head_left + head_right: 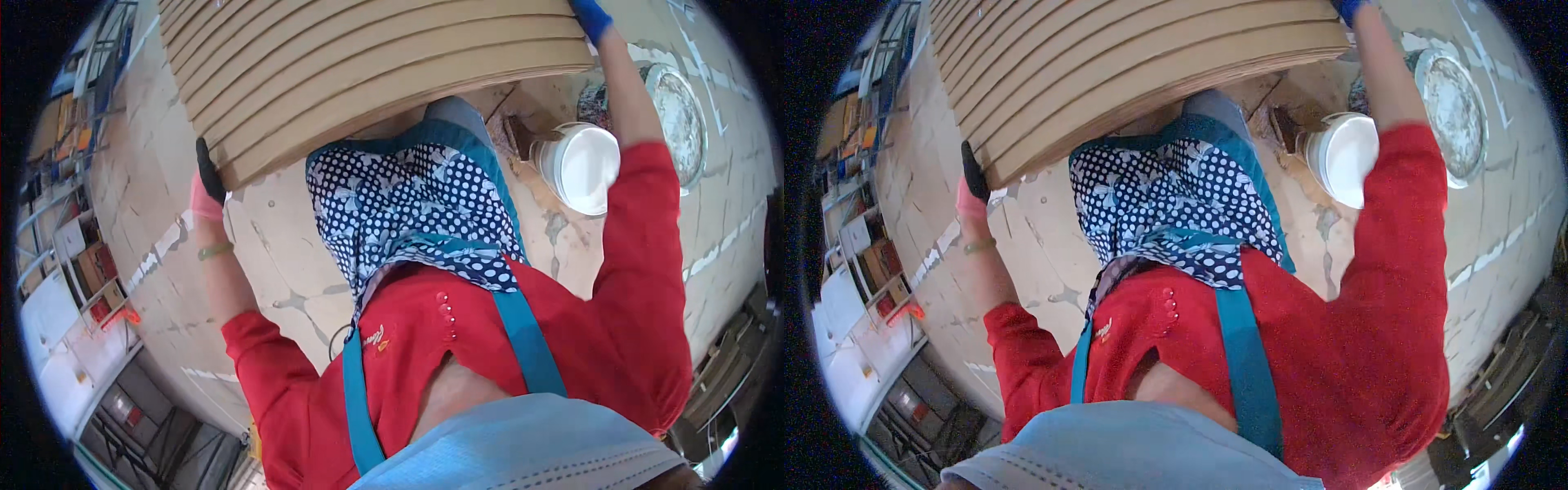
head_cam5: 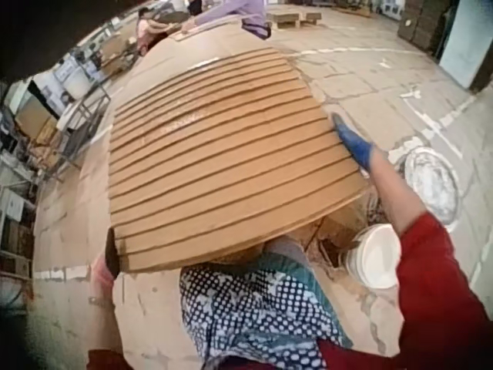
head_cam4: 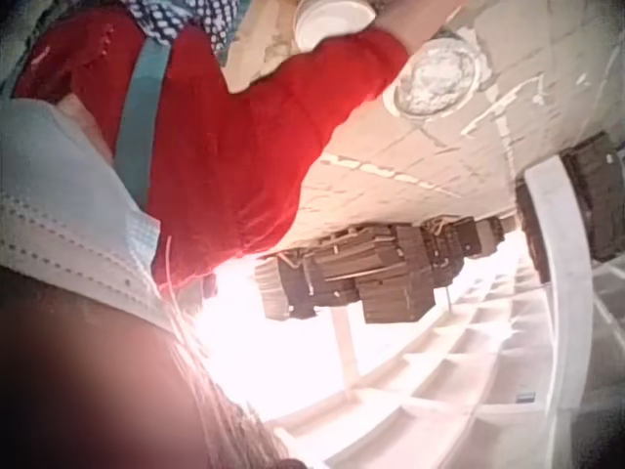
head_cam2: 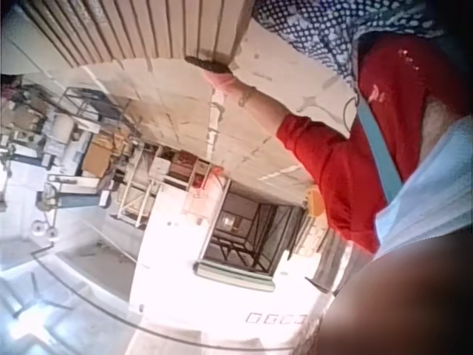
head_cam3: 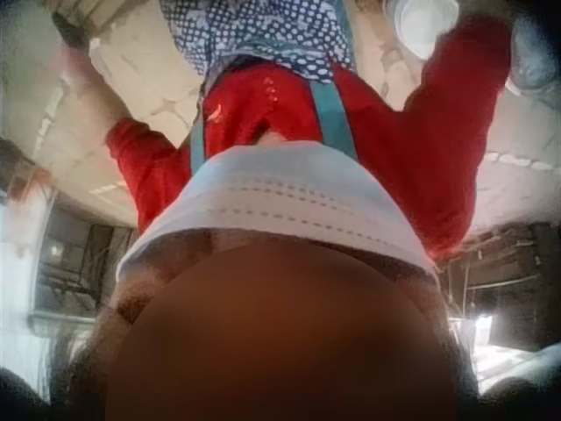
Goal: Applying a liquid substance (paint or glue) to sheets of corrugated board using a brush.
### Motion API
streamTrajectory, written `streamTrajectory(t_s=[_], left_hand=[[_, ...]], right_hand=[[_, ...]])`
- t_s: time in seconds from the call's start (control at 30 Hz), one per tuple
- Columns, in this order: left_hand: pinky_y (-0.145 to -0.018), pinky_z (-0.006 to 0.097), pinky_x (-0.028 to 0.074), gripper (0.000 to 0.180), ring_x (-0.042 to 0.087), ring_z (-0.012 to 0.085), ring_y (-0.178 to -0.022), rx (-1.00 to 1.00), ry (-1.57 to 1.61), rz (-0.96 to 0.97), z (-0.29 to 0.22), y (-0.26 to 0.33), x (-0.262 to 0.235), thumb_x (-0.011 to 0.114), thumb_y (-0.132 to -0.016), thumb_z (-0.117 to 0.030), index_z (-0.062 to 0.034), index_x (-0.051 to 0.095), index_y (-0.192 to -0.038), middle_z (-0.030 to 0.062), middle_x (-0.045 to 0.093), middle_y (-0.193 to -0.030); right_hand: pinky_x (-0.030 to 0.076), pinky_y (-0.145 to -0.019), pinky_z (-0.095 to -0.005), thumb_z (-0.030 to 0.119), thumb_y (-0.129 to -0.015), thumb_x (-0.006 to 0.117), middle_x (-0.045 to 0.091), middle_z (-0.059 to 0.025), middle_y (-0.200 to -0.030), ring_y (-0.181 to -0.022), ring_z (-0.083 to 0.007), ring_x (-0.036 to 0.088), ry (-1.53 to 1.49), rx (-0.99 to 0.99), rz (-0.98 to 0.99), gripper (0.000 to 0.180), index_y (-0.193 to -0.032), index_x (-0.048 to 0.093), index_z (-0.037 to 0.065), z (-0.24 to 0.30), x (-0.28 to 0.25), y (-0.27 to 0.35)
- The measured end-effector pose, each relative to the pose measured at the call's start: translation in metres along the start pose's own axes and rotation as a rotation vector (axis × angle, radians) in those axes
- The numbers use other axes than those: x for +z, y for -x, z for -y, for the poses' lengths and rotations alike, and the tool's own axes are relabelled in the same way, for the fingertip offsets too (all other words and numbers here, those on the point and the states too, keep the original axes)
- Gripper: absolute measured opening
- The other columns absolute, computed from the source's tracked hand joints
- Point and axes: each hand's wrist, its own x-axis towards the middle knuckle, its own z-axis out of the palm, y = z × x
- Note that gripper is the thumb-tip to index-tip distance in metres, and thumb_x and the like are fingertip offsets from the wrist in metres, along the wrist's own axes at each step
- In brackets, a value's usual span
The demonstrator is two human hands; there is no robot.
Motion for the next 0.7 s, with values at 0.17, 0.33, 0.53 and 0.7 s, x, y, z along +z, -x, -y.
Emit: streamTrajectory(t_s=[0.17, 0.33, 0.53, 0.7], left_hand=[[-0.07, 0.028, 0.044, 0.071, 0.053, 0.0129, -0.078, -0.042, -0.158, -0.043, -0.027, -0.003, 0.06, 0.055, -0.083, -0.062, 0.0028, 0.063, -0.112, 0.0051, 0.061, -0.089], [-0.068, 0.028, 0.044, 0.077, 0.053, 0.0138, -0.077, -0.003, -0.128, -0.109, -0.01, -0.008, 0.042, 0.056, -0.079, -0.067, 0.003, 0.064, -0.108, 0.0041, 0.06, -0.088], [-0.07, 0.031, 0.044, 0.076, 0.051, 0.0172, -0.075, -0.041, -0.3, -0.036, -0.022, -0.028, 0.027, 0.057, -0.079, -0.064, 0.0058, 0.063, -0.107, 0.0052, 0.06, -0.087], [-0.072, 0.033, 0.045, 0.054, 0.052, 0.0191, -0.075, 0.772, -0.781, -0.072, 0.009, -0.067, -0.024, 0.056, -0.084, -0.042, 0.0064, 0.061, -0.107, 0.0069, 0.06, -0.089]], right_hand=[[0.028, -0.108, -0.0324, 0.041, -0.099, 0.033, 0.041, -0.0154, -0.141, -0.13, -0.0249, 0.038, -0.146, -0.263, 0.001, 0.058, -0.14, 0.034, -0.001, -0.144, -0.036, -0.028], [0.031, -0.106, -0.0328, 0.039, -0.099, 0.034, 0.045, -0.0167, -0.136, -0.126, -0.0262, 0.042, -0.431, -0.48, 0.182, 0.055, -0.138, 0.037, 0.0, -0.174, -0.019, -0.048], [0.036, -0.102, -0.0334, 0.036, -0.099, 0.035, 0.052, -0.0187, -0.129, -0.12, -0.0282, 0.048, -0.807, -0.756, 0.377, 0.051, -0.135, 0.042, 0.0, -0.191, -0.03, -0.048], [0.043, -0.092, -0.0365, 0.03, -0.097, 0.039, 0.06, -0.0201, -0.113, -0.105, -0.0332, 0.057, 0.661, -0.364, -0.221, 0.04, -0.123, 0.054, 0.003, -0.14, -0.013, -0.041]])
